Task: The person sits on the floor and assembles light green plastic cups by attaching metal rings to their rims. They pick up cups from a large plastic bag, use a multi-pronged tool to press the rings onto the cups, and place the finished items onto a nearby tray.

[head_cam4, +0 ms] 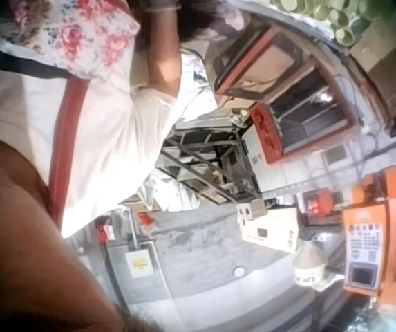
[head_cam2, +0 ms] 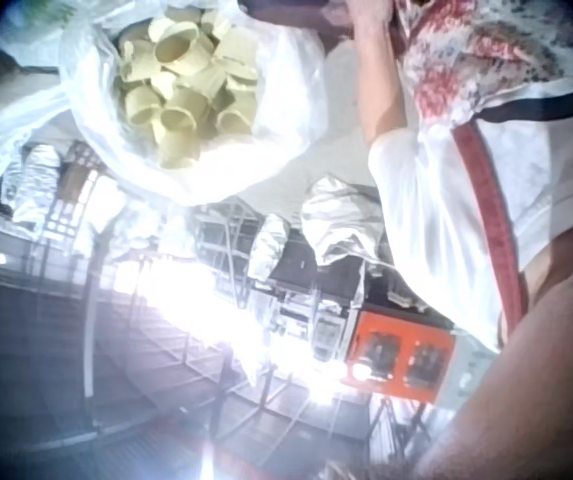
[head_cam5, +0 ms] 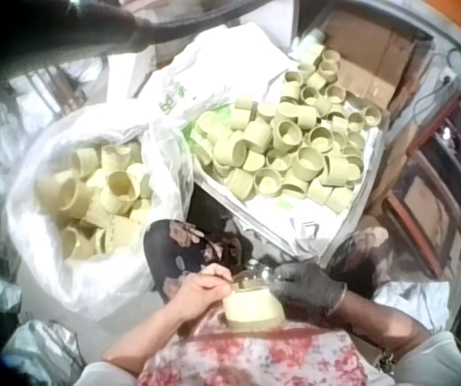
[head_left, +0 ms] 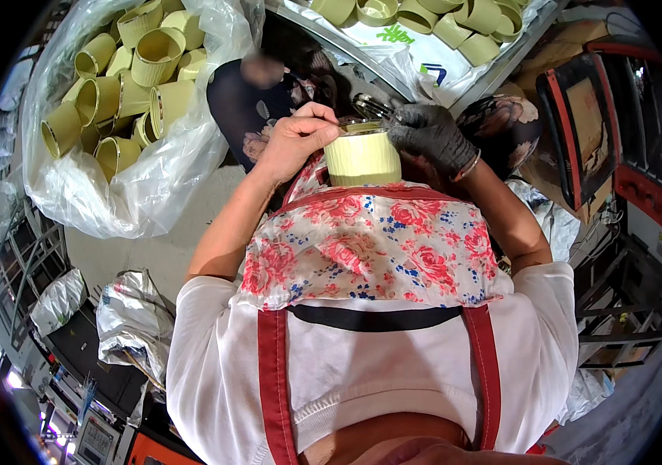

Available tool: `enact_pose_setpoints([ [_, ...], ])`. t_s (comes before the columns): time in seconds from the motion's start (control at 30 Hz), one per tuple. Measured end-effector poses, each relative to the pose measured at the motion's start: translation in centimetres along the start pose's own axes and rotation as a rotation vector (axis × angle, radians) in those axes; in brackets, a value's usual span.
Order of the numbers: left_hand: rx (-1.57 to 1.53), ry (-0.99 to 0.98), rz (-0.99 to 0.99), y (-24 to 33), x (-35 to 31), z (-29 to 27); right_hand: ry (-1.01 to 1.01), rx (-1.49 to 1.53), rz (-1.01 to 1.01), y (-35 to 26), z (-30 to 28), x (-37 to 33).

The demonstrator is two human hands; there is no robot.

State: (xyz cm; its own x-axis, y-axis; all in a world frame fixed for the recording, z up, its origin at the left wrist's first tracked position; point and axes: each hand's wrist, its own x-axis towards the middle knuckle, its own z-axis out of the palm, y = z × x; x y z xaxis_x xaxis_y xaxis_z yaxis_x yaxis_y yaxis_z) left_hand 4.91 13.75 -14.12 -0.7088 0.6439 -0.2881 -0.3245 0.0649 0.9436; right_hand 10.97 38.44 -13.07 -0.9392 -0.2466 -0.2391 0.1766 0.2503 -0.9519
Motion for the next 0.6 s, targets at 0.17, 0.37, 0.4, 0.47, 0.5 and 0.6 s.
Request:
enact_pose_setpoints([
  [0.17,-0.275,0.059,0.017,-1.7,-0.1,0.3,-0.148,0.460,0.288,-1.1,-0.6,0.2],
  [0.37,-0.669,-0.008,-0.249,1.3,-1.0,1.5,-0.061,0.188,0.045,-2.5,0.0,-0.9],
  [0.4,-0.714,-0.052,-0.308,2.1,-1.0,1.6,-0.029,0.131,0.013,-2.8,0.0,-1.2],
  [0.47,-0.727,-0.058,-0.376,2.8,-1.3,1.8,0.093,0.095,0.053,-2.8,0.4,-1.6],
  [0.5,-0.740,-0.020,-0.361,3.0,-1.3,1.8,0.209,0.198,0.054,-3.4,0.9,-1.5],
  [0.6,-0.754,0.099,-0.314,2.9,-1.0,1.7,0.372,0.353,0.095,-4.0,1.9,-1.0],
])
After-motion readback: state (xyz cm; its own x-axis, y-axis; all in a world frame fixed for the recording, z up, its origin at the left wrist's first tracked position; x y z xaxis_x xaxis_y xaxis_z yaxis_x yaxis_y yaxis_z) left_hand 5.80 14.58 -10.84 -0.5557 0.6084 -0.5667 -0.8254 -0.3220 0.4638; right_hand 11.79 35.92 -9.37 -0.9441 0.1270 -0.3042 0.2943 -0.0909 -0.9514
